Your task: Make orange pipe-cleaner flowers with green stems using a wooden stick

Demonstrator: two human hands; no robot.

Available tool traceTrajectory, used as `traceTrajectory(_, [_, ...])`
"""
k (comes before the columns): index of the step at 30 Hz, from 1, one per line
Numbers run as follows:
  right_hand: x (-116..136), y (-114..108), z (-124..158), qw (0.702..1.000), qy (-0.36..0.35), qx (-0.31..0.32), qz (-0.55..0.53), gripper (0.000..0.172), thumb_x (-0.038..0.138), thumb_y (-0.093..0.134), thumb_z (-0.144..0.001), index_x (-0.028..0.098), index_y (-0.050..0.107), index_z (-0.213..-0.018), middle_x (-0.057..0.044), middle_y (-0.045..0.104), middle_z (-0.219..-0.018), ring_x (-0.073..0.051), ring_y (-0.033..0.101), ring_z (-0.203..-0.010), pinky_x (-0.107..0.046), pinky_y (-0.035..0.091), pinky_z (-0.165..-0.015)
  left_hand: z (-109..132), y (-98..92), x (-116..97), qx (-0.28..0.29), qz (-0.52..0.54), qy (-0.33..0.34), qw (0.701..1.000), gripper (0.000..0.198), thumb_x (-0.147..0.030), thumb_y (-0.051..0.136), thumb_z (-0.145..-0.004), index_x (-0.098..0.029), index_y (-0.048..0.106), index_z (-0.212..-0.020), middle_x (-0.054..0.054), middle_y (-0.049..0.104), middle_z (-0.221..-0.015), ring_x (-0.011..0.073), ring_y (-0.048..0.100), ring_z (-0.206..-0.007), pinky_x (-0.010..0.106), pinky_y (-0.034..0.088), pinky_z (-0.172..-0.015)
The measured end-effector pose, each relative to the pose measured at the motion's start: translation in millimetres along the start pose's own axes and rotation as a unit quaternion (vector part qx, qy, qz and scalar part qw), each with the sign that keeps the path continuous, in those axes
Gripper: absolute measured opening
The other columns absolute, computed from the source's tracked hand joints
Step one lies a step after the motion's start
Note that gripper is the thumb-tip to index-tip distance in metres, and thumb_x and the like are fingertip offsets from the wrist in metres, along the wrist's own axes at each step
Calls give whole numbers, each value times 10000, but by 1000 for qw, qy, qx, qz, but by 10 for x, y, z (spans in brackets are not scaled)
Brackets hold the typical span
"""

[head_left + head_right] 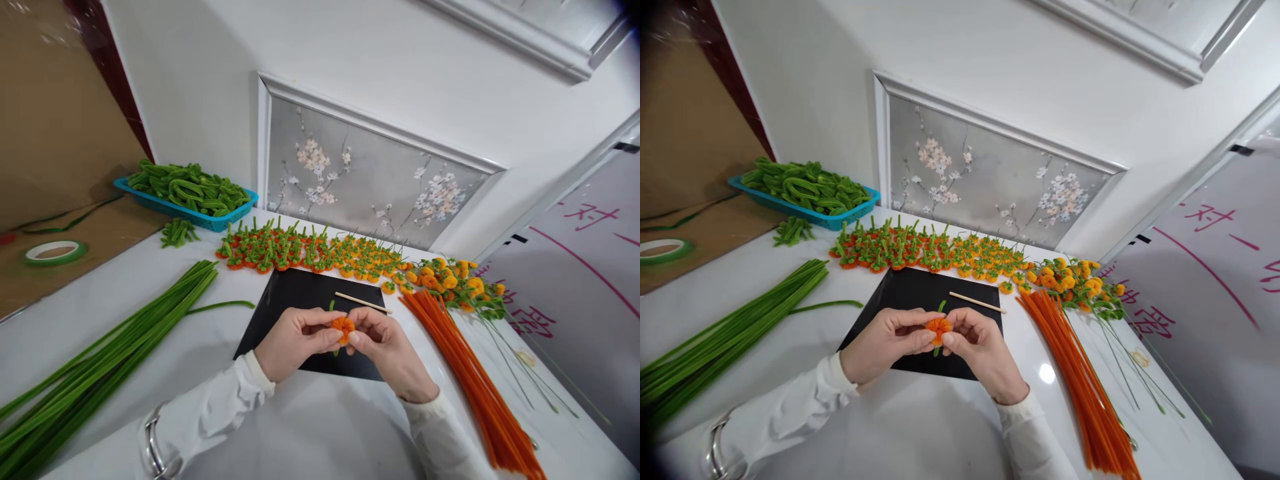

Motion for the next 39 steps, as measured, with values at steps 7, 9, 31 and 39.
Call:
traceTrajectory(7, [-16,-109,35,998,-10,-18,-58,246,344,613,-831,204,564,-1027,-14,582,-814,-116,550,-676,-258,470,-643,38,1,-176,-1,-29,57,998,353,-224,671,-741,-180,657,-1091,41,687,-919,129,633,-731,304,550,-752])
traceTrajectory(9, [-14,-83,36,998,-10,-16,-63,240,329,627,-824,205,562,-1019,-10,586,-809,-112,553,-676,-251,470,-641,53,-9,-256,-12,-73,93,993,284,-215,649,-753,-174,683,-1032,35,674,-887,108,605,-664,273,543,-695])
traceTrajectory(31, [56,-75,12,996,-28,-66,43,218,304,694,-750,207,558,-891,16,589,-761,-112,547,-645,-253,460,-627,42,-39,-118,-36,9,22,999,286,-392,571,-824,-182,605,-1015,22,607,-895,150,634,-791,317,546,-755])
traceTrajectory(39, [209,-36,65,965,-132,-85,212,220,267,693,-755,229,579,-939,-20,605,-841,-154,563,-728,-283,480,-647,-13,-51,-49,-3,25,6,1000,270,-303,720,-709,-160,642,-925,16,635,-848,120,617,-753,235,537,-679])
Point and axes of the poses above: each hand's wrist, its own z-axis away from the middle knuckle, its own y-axis out of the palm, x = y × z, the point moved 9 cm from there along -z, towards the middle knuckle
